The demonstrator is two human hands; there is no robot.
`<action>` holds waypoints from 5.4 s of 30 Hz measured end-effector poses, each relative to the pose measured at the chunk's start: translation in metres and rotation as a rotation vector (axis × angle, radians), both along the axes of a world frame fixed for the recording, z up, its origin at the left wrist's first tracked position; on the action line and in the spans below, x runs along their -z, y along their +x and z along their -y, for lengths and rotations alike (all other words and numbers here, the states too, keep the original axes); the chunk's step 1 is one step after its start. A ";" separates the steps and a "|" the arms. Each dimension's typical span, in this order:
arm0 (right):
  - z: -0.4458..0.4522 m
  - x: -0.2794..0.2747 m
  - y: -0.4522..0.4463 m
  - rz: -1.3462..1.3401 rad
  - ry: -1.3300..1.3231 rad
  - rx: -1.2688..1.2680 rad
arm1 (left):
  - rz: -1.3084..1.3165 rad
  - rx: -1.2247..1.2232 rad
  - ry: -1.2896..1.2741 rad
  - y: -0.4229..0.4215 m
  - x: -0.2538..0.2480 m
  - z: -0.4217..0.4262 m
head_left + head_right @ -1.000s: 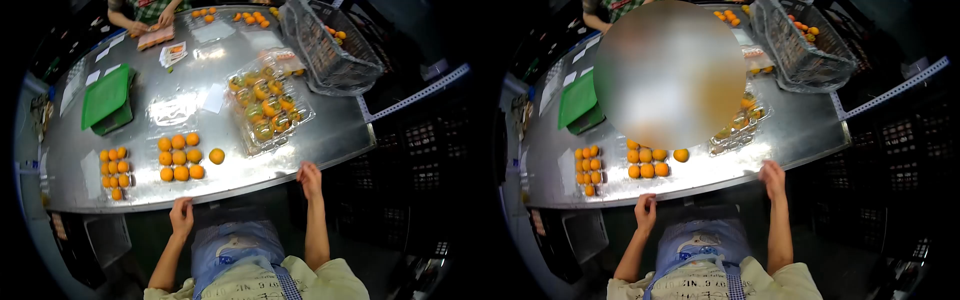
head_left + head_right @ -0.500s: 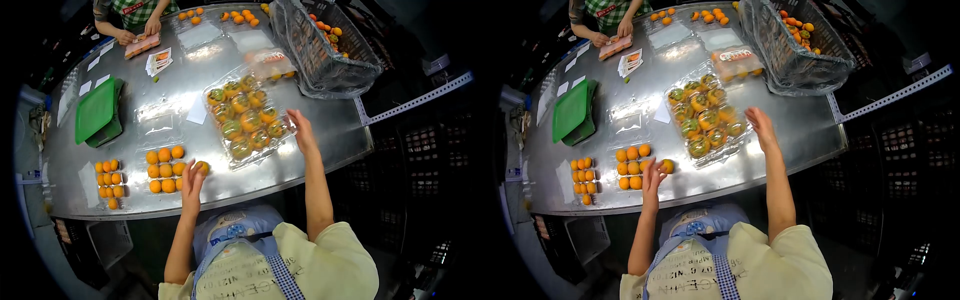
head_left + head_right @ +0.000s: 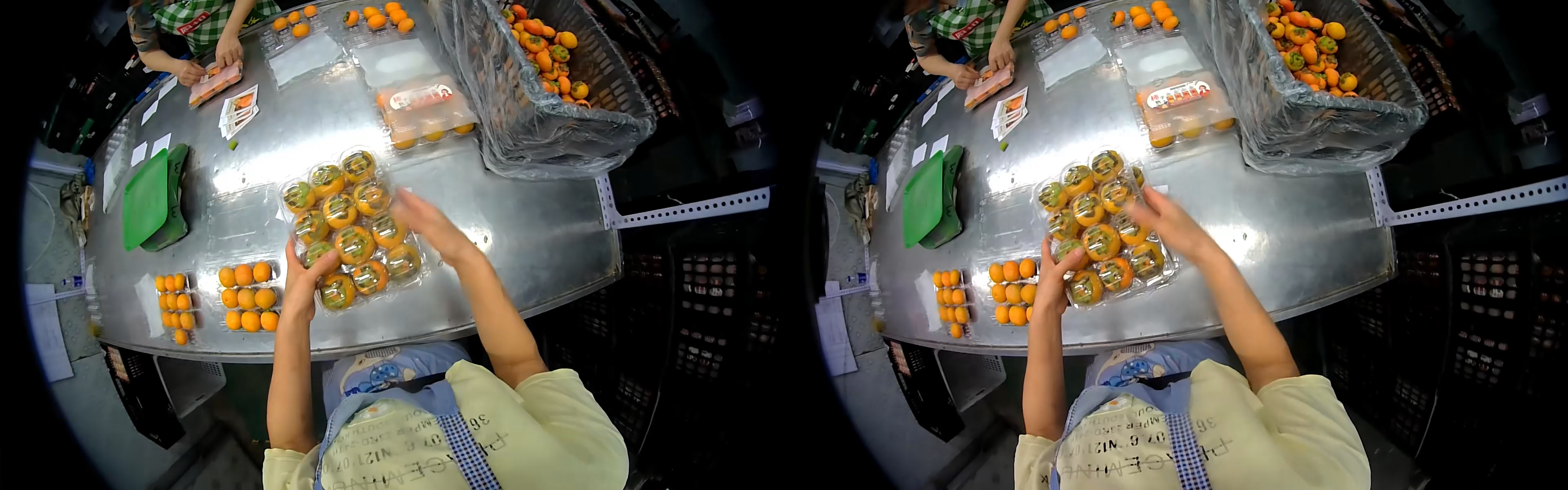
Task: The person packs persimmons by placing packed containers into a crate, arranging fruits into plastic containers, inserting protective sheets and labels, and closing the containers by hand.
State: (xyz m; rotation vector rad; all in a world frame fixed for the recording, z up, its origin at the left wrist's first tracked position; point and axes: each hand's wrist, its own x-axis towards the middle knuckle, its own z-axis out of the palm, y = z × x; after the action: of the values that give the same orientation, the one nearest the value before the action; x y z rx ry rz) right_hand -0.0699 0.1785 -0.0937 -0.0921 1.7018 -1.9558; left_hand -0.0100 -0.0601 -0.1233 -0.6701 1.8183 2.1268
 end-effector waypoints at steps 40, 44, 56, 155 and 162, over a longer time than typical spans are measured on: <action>-0.214 0.086 0.070 -0.033 0.087 0.470 | -0.154 0.157 0.122 -0.005 0.031 -0.218; -0.235 0.116 0.085 0.064 0.137 0.555 | -0.008 0.366 -0.047 -0.009 0.101 -0.251; -0.232 0.084 0.077 0.006 0.560 0.559 | -0.114 0.642 -0.332 -0.008 0.071 -0.219; 0.075 0.000 0.189 -0.488 0.584 0.469 | -0.133 0.137 0.492 0.121 0.014 0.071; 0.041 0.083 0.204 0.340 -0.103 0.311 | 0.094 0.537 0.600 0.072 0.058 0.056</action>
State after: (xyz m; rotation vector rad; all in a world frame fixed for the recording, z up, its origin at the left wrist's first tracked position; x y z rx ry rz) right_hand 0.1337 0.1373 -0.1768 0.4687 1.4576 -2.1319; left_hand 0.0616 -0.1158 -0.1813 -0.1095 1.0492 2.0442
